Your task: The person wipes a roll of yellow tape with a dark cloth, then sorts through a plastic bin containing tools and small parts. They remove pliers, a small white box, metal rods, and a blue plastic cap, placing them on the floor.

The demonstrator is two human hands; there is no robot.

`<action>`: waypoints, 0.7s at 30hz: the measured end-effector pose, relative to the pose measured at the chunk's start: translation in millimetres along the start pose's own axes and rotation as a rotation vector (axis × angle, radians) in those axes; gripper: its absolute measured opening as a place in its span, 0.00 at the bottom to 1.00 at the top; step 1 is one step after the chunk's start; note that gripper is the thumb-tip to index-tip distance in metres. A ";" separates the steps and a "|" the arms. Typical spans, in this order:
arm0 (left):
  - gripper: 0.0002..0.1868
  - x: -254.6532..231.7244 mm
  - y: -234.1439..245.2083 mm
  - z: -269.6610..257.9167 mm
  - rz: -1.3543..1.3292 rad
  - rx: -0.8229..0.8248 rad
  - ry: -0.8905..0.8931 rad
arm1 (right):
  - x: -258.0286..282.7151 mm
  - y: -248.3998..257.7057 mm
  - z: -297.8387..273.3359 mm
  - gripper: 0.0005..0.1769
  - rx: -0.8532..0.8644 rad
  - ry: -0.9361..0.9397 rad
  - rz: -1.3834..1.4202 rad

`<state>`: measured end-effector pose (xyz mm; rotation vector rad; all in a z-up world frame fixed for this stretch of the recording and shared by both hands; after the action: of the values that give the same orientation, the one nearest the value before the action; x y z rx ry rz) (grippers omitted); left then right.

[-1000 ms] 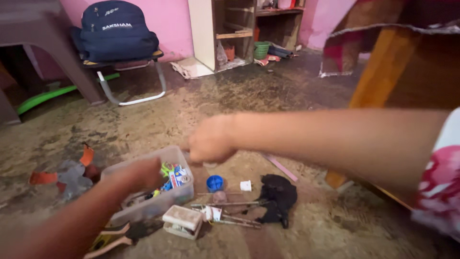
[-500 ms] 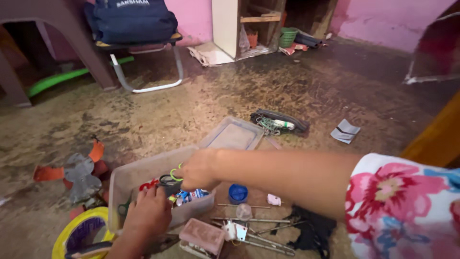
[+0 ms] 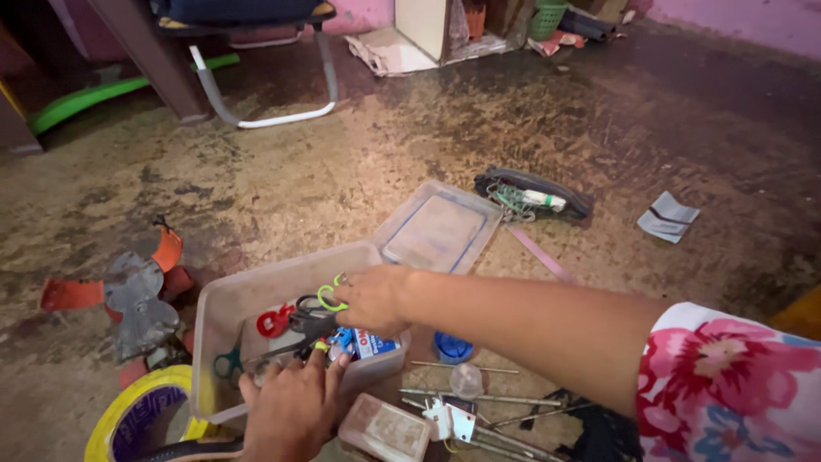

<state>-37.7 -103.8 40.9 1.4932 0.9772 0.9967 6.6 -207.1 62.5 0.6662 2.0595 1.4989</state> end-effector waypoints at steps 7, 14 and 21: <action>0.30 -1.6 3.0 4.2 0.005 -0.093 -0.006 | 14.9 -2.7 15.8 0.17 -0.049 0.007 0.039; 0.38 -1.8 0.8 10.1 -0.066 -0.104 -0.166 | 25.3 -10.2 41.3 0.26 -0.021 -0.016 -0.018; 0.40 -0.5 -4.8 27.5 -0.129 -0.017 -0.249 | -17.9 -24.9 35.2 0.43 0.093 -0.324 0.251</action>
<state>-12.3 -112.3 33.2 1.4795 0.8710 0.7066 40.6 -200.4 31.3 1.1591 1.8557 1.3237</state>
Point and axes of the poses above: each hand's wrist, its own z-axis towards the middle knuckle, its own y-axis out of the back of the hand, x = y × z, the point moved 9 cm from there along z, towards the middle knuckle, and after that the axes turned 9 degrees about z, right-handed, at the moved point
